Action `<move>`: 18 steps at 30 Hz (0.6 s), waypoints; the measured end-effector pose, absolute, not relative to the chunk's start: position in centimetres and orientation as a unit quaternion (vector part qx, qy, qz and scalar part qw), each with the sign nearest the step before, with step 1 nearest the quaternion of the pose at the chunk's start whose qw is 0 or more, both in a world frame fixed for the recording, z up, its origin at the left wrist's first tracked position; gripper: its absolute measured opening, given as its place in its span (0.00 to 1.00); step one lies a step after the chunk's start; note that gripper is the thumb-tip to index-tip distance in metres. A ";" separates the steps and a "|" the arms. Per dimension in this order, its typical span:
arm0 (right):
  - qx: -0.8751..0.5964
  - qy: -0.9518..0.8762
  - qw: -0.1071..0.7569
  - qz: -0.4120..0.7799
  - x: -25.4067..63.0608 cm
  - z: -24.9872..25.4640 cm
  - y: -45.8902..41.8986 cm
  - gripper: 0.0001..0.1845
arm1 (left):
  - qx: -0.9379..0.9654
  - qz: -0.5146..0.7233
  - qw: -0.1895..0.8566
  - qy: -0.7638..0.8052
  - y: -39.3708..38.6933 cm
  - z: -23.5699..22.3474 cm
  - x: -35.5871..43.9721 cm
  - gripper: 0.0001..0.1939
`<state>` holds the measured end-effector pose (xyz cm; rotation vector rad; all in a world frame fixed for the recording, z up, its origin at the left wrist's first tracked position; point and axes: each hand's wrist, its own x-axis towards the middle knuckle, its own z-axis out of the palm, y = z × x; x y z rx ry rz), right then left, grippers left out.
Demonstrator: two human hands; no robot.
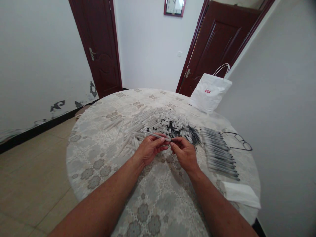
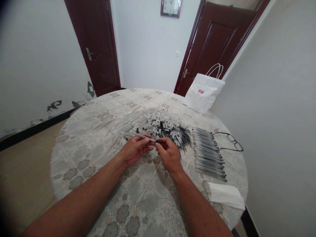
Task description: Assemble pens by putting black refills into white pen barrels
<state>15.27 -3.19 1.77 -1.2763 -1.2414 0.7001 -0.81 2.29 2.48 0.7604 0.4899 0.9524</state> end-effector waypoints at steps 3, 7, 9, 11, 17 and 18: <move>-0.556 -0.543 0.570 0.266 15.3 1.8 -3.3 0.12 | 0.363 0.441 0.787 0.232 2.4 2.3 -0.8 0.12; -0.578 -0.581 0.540 0.194 15.6 1.7 -3.5 0.10 | 0.374 0.439 0.778 0.248 2.5 2.2 -0.8 0.13; -0.585 -0.595 0.520 0.184 15.8 1.8 -3.6 0.11 | 0.374 0.437 0.777 0.256 2.5 2.2 -0.8 0.14; -0.594 -0.606 0.498 0.177 16.0 1.9 -3.6 0.12 | 0.375 0.433 0.777 0.261 2.5 2.2 -0.9 0.14; -0.605 -0.630 0.455 0.172 16.2 1.9 -3.8 0.21 | 0.391 0.419 0.777 0.261 2.4 2.0 -0.8 0.15; -0.603 -0.627 0.461 0.175 16.2 1.8 -3.8 0.21 | 0.391 0.419 0.777 0.262 2.4 2.0 -0.8 0.15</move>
